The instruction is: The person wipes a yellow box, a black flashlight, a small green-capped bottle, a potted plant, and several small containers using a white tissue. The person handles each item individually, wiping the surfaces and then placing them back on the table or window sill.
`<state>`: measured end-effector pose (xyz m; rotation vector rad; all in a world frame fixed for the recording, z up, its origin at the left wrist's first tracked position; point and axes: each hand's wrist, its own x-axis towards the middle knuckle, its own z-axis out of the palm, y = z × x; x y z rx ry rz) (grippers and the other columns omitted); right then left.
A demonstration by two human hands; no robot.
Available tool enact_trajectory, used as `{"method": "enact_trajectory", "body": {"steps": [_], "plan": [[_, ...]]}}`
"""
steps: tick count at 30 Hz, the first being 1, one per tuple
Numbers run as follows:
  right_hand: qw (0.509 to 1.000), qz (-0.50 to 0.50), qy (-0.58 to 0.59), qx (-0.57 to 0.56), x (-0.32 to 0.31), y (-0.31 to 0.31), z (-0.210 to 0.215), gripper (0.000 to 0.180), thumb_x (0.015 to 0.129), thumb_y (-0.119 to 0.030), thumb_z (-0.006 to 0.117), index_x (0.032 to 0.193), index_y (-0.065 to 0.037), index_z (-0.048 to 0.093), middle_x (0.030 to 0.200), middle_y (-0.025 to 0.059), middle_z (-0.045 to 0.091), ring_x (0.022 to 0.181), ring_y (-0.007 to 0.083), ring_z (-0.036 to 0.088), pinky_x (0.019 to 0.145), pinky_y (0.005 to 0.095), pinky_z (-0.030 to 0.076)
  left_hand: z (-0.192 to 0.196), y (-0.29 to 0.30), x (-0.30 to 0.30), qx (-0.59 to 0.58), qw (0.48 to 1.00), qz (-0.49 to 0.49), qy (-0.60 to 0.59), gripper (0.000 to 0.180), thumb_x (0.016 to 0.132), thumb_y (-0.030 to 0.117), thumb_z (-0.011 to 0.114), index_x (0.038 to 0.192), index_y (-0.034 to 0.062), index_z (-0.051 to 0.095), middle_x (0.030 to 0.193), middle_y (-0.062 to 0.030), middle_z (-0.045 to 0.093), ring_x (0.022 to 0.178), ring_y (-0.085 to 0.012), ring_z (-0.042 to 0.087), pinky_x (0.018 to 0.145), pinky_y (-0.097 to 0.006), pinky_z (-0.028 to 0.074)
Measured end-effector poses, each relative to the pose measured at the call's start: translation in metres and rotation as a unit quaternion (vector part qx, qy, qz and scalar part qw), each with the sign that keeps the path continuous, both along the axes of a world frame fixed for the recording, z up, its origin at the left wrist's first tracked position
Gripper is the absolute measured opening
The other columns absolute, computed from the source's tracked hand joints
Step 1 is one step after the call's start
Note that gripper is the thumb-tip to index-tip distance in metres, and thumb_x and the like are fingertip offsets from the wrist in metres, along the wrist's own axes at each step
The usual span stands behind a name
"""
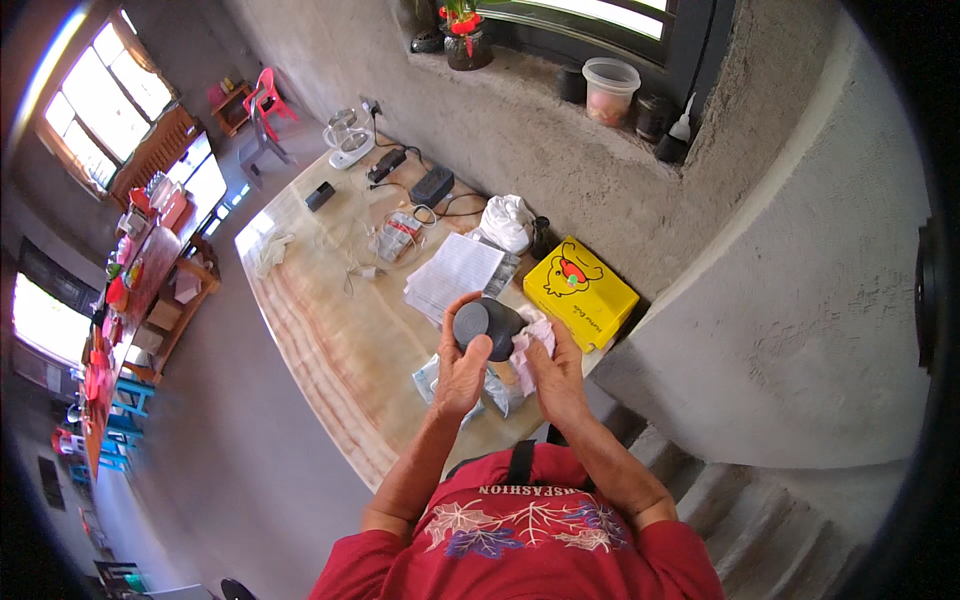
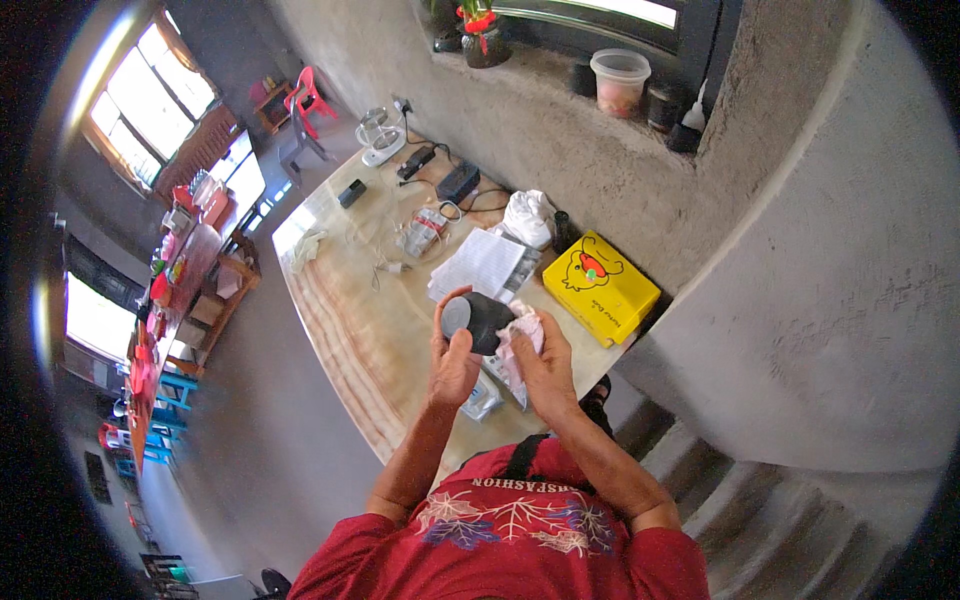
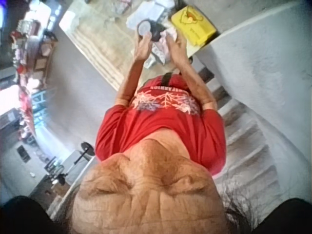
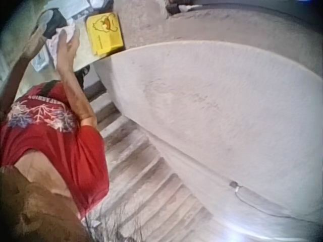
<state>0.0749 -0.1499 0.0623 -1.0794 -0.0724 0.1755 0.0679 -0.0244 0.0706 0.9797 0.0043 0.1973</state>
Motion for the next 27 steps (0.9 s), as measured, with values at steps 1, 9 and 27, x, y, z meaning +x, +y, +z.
{"method": "enact_trajectory", "body": {"steps": [1, 9, 27], "plan": [[1.000, -0.022, -0.012, -0.007, 0.001, 0.001, 0.002, 0.032, 0.091, -0.009, 0.049, 0.120, 0.002, 0.045, 0.102, 0.0074, 0.056, 0.085, 0.0090, 0.053, 0.069, 0.0224, 0.046, 0.006, -0.001, -0.002, 0.051, 0.999, -0.005, -0.010, 0.061, 0.080, 0.016, 0.065, 0.130, 0.0068, 0.032, 0.108, -0.0057, 0.054, 0.097, -0.0140, 0.054, 0.084, -0.027, 0.045], [0.760, -0.154, -0.489, -0.399, -0.019, 0.010, 0.015, 0.040, 0.071, -0.004, 0.059, 0.110, 0.005, 0.056, 0.116, 0.0207, 0.050, 0.104, 0.0366, 0.049, 0.090, 0.0441, 0.039, 0.005, -0.003, -0.002, -0.015, 0.996, 0.074, 0.052, 0.036, 0.094, 0.021, 0.049, 0.127, 0.0082, 0.040, 0.116, -0.0085, 0.054, 0.102, -0.0175, 0.055, 0.084, -0.034, 0.048], [0.970, 0.106, -0.176, -0.132, 0.030, -0.014, 0.040, 0.031, 0.084, -0.010, 0.051, 0.113, -0.001, 0.055, 0.114, 0.0094, 0.055, 0.099, 0.0200, 0.053, 0.084, 0.0298, 0.041, -0.001, -0.006, -0.015, -0.062, 0.996, -0.058, -0.007, 0.073, 0.067, -0.004, 0.073, 0.127, 0.0073, 0.035, 0.118, -0.0054, 0.051, 0.108, -0.0172, 0.052, 0.094, -0.032, 0.042]]}}
